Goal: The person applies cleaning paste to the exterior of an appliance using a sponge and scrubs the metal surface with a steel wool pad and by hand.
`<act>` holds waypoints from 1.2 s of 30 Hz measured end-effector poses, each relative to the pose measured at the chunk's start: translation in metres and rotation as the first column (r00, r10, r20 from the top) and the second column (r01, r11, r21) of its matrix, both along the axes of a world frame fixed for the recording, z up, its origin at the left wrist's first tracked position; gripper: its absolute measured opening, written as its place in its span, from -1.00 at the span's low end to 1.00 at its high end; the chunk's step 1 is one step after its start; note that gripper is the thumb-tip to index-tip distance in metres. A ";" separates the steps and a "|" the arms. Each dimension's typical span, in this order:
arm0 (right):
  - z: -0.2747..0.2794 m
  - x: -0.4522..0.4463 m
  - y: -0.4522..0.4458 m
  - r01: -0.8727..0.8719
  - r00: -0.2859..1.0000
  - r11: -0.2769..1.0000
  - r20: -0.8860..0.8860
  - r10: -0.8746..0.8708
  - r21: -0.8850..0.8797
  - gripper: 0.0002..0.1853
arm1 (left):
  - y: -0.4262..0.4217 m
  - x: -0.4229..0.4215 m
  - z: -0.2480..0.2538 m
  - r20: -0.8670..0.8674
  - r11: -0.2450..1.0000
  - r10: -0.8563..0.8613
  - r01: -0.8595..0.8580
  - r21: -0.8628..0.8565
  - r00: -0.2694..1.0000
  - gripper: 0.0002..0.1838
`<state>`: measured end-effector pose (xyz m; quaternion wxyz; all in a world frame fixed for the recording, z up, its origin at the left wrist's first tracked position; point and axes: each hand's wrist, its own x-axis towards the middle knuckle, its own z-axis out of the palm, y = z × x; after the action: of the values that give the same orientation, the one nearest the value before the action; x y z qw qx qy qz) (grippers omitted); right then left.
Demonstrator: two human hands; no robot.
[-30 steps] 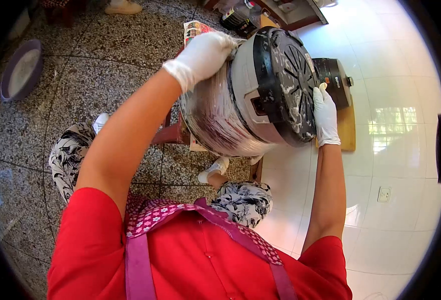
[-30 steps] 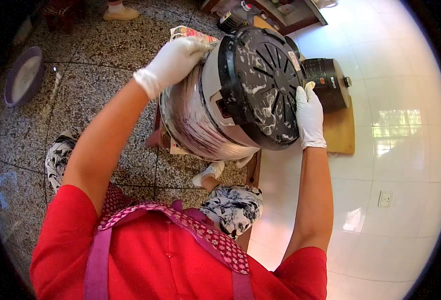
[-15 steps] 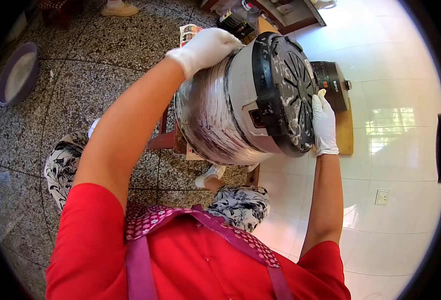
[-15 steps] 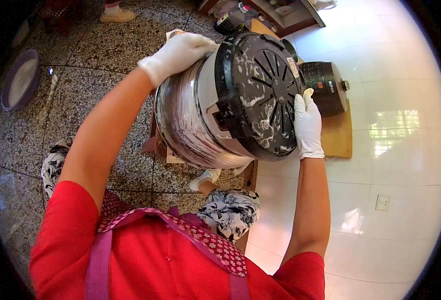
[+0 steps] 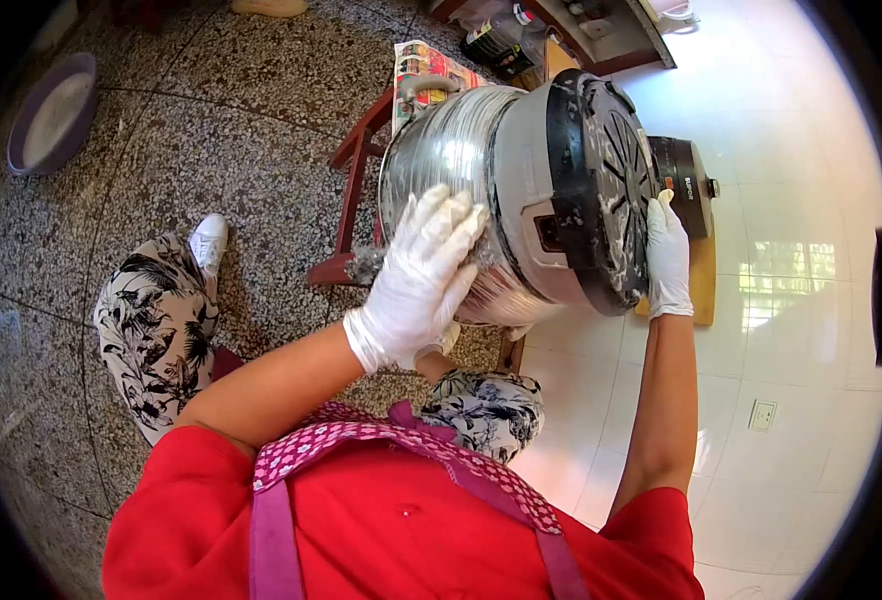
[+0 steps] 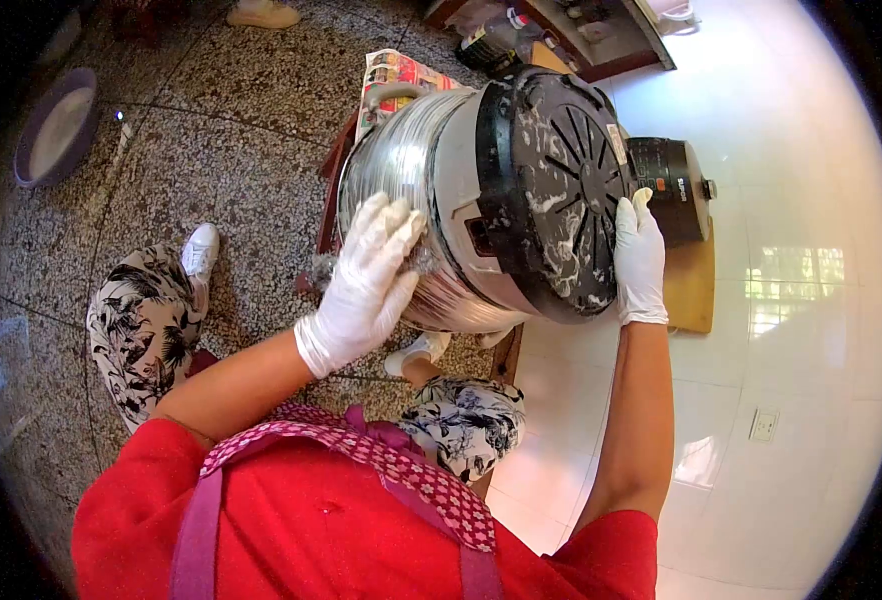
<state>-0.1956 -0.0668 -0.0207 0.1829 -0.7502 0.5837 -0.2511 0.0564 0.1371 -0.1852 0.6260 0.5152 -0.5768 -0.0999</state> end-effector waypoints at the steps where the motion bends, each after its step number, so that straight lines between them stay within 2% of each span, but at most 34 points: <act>1: -0.002 -0.003 -0.002 -0.001 1.000 1.000 0.000 0.001 -0.005 -0.43 | -0.012 0.009 0.000 -0.006 0.998 0.028 -0.028 -0.052 1.000 -0.49; 2: -0.003 -0.005 -0.004 -0.012 1.000 1.000 -0.001 0.012 -0.020 -0.43 | -0.029 0.019 0.002 -0.014 0.993 0.052 -0.054 -0.105 0.999 -0.51; 3: -0.003 -0.008 -0.003 -0.018 1.000 0.999 -0.004 0.018 -0.032 -0.43 | -0.068 0.029 -0.011 -0.251 0.987 -0.142 0.118 -0.109 0.957 -0.57; 4: -0.002 -0.005 0.002 -0.011 1.000 0.999 -0.005 0.011 -0.033 -0.43 | -0.084 0.054 0.001 -0.144 0.974 -0.103 0.071 -0.215 0.984 -0.65; 5: 0.002 0.004 0.010 -0.011 0.999 1.000 0.044 0.011 0.016 -0.42 | -0.102 0.069 0.008 -0.380 0.950 -0.311 0.291 -0.112 0.871 -0.69; 6: 0.005 0.010 0.014 -0.019 0.996 0.998 0.092 0.013 0.063 -0.41 | -0.119 0.085 0.009 -0.299 0.957 -0.288 0.278 -0.077 0.910 -0.62; 7: 0.004 0.005 0.009 -0.013 0.999 0.999 0.050 0.010 0.048 -0.40 | -0.147 0.095 -0.008 -0.317 0.934 -0.346 0.356 -0.028 0.883 -0.56; 8: 0.002 0.003 0.007 -0.014 0.999 0.999 0.050 0.012 0.047 -0.40 | -0.146 0.099 0.000 -0.507 0.859 -0.371 0.496 0.131 0.778 -0.51; 10: -0.001 -0.001 0.002 0.012 0.997 0.996 -0.071 -0.018 -0.087 -0.41 | -0.154 0.096 -0.011 -0.503 0.894 -0.316 0.430 0.127 0.805 -0.53; 11: -0.002 -0.002 0.001 0.018 0.997 0.996 -0.067 -0.023 -0.083 -0.41 | -0.153 0.092 -0.020 -0.500 0.891 -0.318 0.434 0.132 0.805 -0.53; 12: -0.003 -0.002 -0.001 0.011 0.999 0.997 -0.039 -0.014 -0.073 -0.41 | -0.144 0.091 -0.024 -0.317 0.948 -0.276 0.311 0.063 0.907 -0.55; 14: -0.001 -0.003 -0.005 -0.004 1.000 0.998 -0.011 0.003 -0.066 -0.42 | -0.116 0.070 -0.026 -0.518 0.980 -0.186 0.196 -0.036 0.835 -0.61; 15: 0.001 -0.003 -0.004 0.001 1.000 1.000 -0.001 -0.001 -0.021 -0.42 | -0.091 0.057 -0.023 -0.551 0.988 -0.151 0.150 -0.047 0.820 -0.59; 16: 0.002 -0.001 -0.004 0.003 1.000 1.000 0.009 -0.003 0.024 -0.42 | -0.068 0.044 -0.020 -0.622 0.974 -0.212 0.212 -0.075 0.754 -0.56; 17: 0.003 0.005 0.001 0.012 0.999 0.999 0.050 -0.014 0.044 -0.42 | -0.048 0.021 -0.026 -0.525 0.995 0.013 0.040 0.090 0.851 -0.45; 18: 0.002 0.005 0.001 0.005 0.999 0.999 0.049 -0.007 0.050 -0.42 | -0.022 0.003 -0.013 -0.481 0.979 0.100 0.001 0.206 0.871 -0.35; 20: 0.000 -0.003 -0.005 -0.006 1.000 1.000 -0.001 0.006 -0.025 -0.42 | -0.002 -0.034 -0.014 -0.446 0.960 0.213 -0.101 0.262 0.869 -0.30; 23: -0.001 -0.009 -0.009 -0.016 1.000 1.000 -0.005 0.016 -0.008 -0.42 | -0.019 -0.009 -0.019 -0.444 0.969 0.169 -0.065 0.240 0.880 -0.32; 24: 0.000 -0.007 -0.007 -0.010 1.000 1.000 -0.014 0.010 -0.003 -0.42 | -0.039 0.009 -0.025 -0.486 0.990 0.113 -0.055 0.132 0.867 -0.43; 26: 0.002 0.000 0.000 -0.003 0.999 1.000 0.036 0.002 0.031 -0.42 | -0.066 0.046 -0.015 -0.532 0.997 0.005 0.035 0.065 0.847 -0.54; 28: 0.003 0.001 0.001 -0.005 0.995 0.998 0.096 0.000 0.055 -0.42 | -0.114 0.073 -0.036 -0.605 0.953 -0.236 0.304 0.010 0.760 -0.58; 30: -0.001 -0.002 -0.004 -0.019 0.999 0.999 0.028 0.020 -0.038 -0.43 | -0.135 0.098 -0.028 -0.524 0.869 -0.405 0.494 0.034 0.749 -0.55; 31: -0.001 -0.002 -0.005 -0.011 1.000 1.000 0.009 0.012 -0.028 -0.43 | -0.138 0.099 -0.023 -0.601 0.829 -0.437 0.559 0.021 0.670 -0.54; 32: -0.001 -0.004 -0.007 -0.007 1.000 1.000 0.011 0.007 -0.026 -0.43 | -0.136 0.094 -0.020 -0.768 0.818 -0.340 0.574 0.044 0.543 -0.56; 34: -0.001 -0.006 -0.011 -0.002 1.000 1.000 -0.029 0.002 -0.009 -0.43 | -0.125 0.088 -0.025 -0.668 0.888 -0.347 0.459 -0.008 0.659 -0.56; 36: -0.003 -0.006 -0.014 0.021 0.998 0.998 -0.055 -0.024 -0.053 -0.43 | -0.107 0.068 -0.032 -0.527 0.980 -0.138 0.192 0.049 0.839 -0.56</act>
<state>-0.2017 -0.0807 -0.0238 0.1438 -0.7548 0.5903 -0.2475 0.1248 0.0304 -0.2177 0.7210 0.4478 -0.4224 -0.3180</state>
